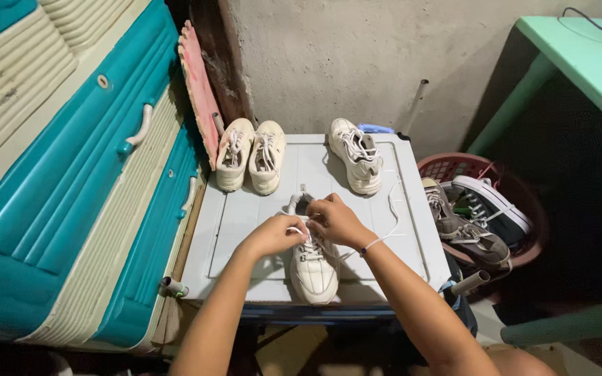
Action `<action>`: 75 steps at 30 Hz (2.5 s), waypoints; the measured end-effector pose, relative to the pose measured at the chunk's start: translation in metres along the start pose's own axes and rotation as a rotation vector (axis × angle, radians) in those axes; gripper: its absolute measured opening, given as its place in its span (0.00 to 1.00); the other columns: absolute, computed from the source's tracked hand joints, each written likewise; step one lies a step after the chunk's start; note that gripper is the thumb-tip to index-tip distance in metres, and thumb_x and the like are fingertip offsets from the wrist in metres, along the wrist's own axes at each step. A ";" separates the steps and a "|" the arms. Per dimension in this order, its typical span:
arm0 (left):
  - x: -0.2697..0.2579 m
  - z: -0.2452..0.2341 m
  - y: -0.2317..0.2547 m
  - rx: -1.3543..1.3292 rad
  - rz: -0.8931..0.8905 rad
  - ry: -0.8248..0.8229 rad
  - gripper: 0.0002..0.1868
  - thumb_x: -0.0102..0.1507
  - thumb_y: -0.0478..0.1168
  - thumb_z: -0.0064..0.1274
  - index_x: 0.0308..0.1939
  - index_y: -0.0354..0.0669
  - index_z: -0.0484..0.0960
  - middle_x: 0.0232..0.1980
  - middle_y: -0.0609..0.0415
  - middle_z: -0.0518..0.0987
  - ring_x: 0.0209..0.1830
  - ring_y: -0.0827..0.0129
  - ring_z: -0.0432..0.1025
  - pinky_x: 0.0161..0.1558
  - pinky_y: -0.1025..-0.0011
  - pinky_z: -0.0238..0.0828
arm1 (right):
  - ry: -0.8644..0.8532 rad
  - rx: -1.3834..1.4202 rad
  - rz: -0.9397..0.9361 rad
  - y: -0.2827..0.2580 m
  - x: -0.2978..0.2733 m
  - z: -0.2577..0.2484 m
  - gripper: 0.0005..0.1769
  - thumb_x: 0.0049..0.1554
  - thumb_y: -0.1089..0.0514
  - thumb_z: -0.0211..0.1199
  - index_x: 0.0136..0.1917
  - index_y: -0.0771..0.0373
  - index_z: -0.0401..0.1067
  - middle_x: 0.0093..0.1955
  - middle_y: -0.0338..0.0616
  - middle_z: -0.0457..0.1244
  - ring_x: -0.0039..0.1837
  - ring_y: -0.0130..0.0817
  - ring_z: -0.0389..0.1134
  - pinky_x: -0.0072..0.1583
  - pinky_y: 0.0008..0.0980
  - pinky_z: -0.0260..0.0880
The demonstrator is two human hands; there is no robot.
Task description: The person removes the laces from a white sneaker, then threads the laces back through the eyelets and ties them. The person repeats the process on a second white sneaker.
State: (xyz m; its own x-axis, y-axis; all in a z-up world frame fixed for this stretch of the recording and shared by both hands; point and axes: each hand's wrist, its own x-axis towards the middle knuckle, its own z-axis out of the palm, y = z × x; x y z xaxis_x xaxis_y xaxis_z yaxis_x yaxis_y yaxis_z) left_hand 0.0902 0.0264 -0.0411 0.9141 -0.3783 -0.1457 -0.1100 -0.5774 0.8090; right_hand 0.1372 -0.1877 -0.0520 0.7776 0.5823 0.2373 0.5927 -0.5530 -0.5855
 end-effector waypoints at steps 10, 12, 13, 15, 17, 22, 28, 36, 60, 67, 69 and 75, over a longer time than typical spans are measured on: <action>-0.027 0.014 0.045 0.515 0.036 0.253 0.13 0.55 0.51 0.64 0.38 0.50 0.89 0.34 0.53 0.84 0.37 0.57 0.79 0.41 0.59 0.74 | 0.039 0.028 0.013 0.007 0.000 0.007 0.13 0.50 0.54 0.73 0.49 0.57 0.77 0.48 0.47 0.69 0.59 0.46 0.62 0.58 0.40 0.68; -0.025 0.019 0.039 0.575 0.074 0.326 0.10 0.58 0.48 0.62 0.35 0.49 0.90 0.34 0.52 0.84 0.38 0.55 0.79 0.42 0.58 0.74 | 0.025 0.044 0.034 0.007 0.000 0.008 0.13 0.50 0.54 0.72 0.48 0.58 0.76 0.47 0.47 0.69 0.59 0.45 0.62 0.58 0.39 0.69; -0.024 0.022 0.035 0.579 0.120 0.367 0.09 0.58 0.48 0.62 0.34 0.48 0.90 0.34 0.52 0.84 0.38 0.55 0.79 0.42 0.58 0.74 | 0.019 0.052 0.045 0.008 0.000 0.008 0.13 0.51 0.54 0.72 0.48 0.59 0.76 0.47 0.47 0.69 0.59 0.45 0.62 0.58 0.39 0.69; -0.024 0.025 0.027 0.586 0.215 0.447 0.09 0.57 0.46 0.61 0.30 0.47 0.89 0.35 0.51 0.84 0.38 0.55 0.79 0.42 0.58 0.75 | 0.018 0.069 0.057 0.009 0.000 0.008 0.14 0.51 0.54 0.72 0.49 0.59 0.76 0.47 0.47 0.69 0.59 0.45 0.62 0.58 0.39 0.69; -0.024 0.032 0.023 0.583 0.181 0.425 0.08 0.58 0.44 0.59 0.34 0.48 0.90 0.36 0.50 0.84 0.37 0.54 0.79 0.42 0.58 0.75 | 0.017 0.082 0.068 0.010 0.001 0.008 0.14 0.51 0.54 0.72 0.49 0.60 0.76 0.47 0.49 0.68 0.59 0.44 0.62 0.58 0.39 0.69; -0.025 0.041 0.019 0.483 0.200 0.422 0.10 0.58 0.46 0.60 0.36 0.47 0.89 0.34 0.47 0.83 0.35 0.51 0.78 0.39 0.56 0.75 | 0.023 0.117 0.102 0.011 0.000 0.009 0.15 0.52 0.53 0.72 0.50 0.60 0.75 0.48 0.51 0.65 0.57 0.44 0.64 0.57 0.38 0.70; -0.021 0.044 0.016 0.548 0.191 0.459 0.07 0.58 0.41 0.57 0.30 0.44 0.88 0.32 0.48 0.83 0.34 0.51 0.79 0.39 0.56 0.76 | 0.014 0.064 0.069 0.007 0.000 0.009 0.14 0.51 0.53 0.72 0.49 0.59 0.75 0.46 0.48 0.68 0.59 0.45 0.63 0.57 0.39 0.69; -0.018 0.047 0.012 0.529 0.138 0.529 0.07 0.55 0.40 0.57 0.27 0.41 0.85 0.32 0.46 0.82 0.31 0.48 0.78 0.36 0.54 0.75 | 0.031 0.092 0.061 0.008 -0.002 0.010 0.13 0.52 0.54 0.71 0.48 0.60 0.74 0.45 0.47 0.68 0.59 0.46 0.62 0.58 0.40 0.67; -0.018 0.104 0.009 -0.004 -0.091 0.866 0.09 0.61 0.36 0.55 0.43 0.40 0.85 0.43 0.48 0.79 0.39 0.50 0.77 0.40 0.58 0.73 | 0.151 -0.112 -0.242 -0.011 -0.034 0.006 0.07 0.51 0.60 0.69 0.43 0.64 0.75 0.60 0.50 0.63 0.71 0.55 0.64 0.62 0.41 0.73; -0.012 0.121 -0.001 -0.007 -0.088 0.972 0.12 0.60 0.31 0.53 0.47 0.38 0.84 0.45 0.48 0.78 0.43 0.51 0.76 0.43 0.59 0.72 | -0.024 -0.541 0.004 -0.043 -0.017 0.005 0.10 0.48 0.54 0.66 0.36 0.64 0.79 0.66 0.51 0.62 0.64 0.47 0.65 0.52 0.42 0.74; -0.010 0.122 -0.003 -0.030 -0.079 0.991 0.13 0.59 0.30 0.52 0.46 0.37 0.84 0.44 0.48 0.78 0.44 0.51 0.75 0.43 0.60 0.73 | -0.087 -0.499 0.080 -0.042 -0.011 -0.001 0.13 0.48 0.49 0.68 0.38 0.60 0.80 0.64 0.48 0.63 0.63 0.47 0.65 0.56 0.48 0.71; -0.007 0.125 -0.009 -0.022 -0.136 0.971 0.10 0.57 0.30 0.54 0.42 0.37 0.86 0.43 0.48 0.77 0.42 0.51 0.75 0.43 0.59 0.72 | -0.200 -0.455 0.232 -0.027 -0.004 0.013 0.18 0.47 0.43 0.68 0.42 0.58 0.82 0.70 0.42 0.60 0.67 0.47 0.62 0.66 0.63 0.58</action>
State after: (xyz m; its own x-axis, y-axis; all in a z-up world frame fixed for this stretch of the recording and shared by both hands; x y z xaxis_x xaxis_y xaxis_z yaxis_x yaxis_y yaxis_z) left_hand 0.0362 -0.0562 -0.1179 0.8432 0.4555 0.2854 0.0182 -0.5549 0.8317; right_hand 0.1151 -0.1676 -0.0475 0.8699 0.4920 -0.0363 0.4760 -0.8565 -0.1996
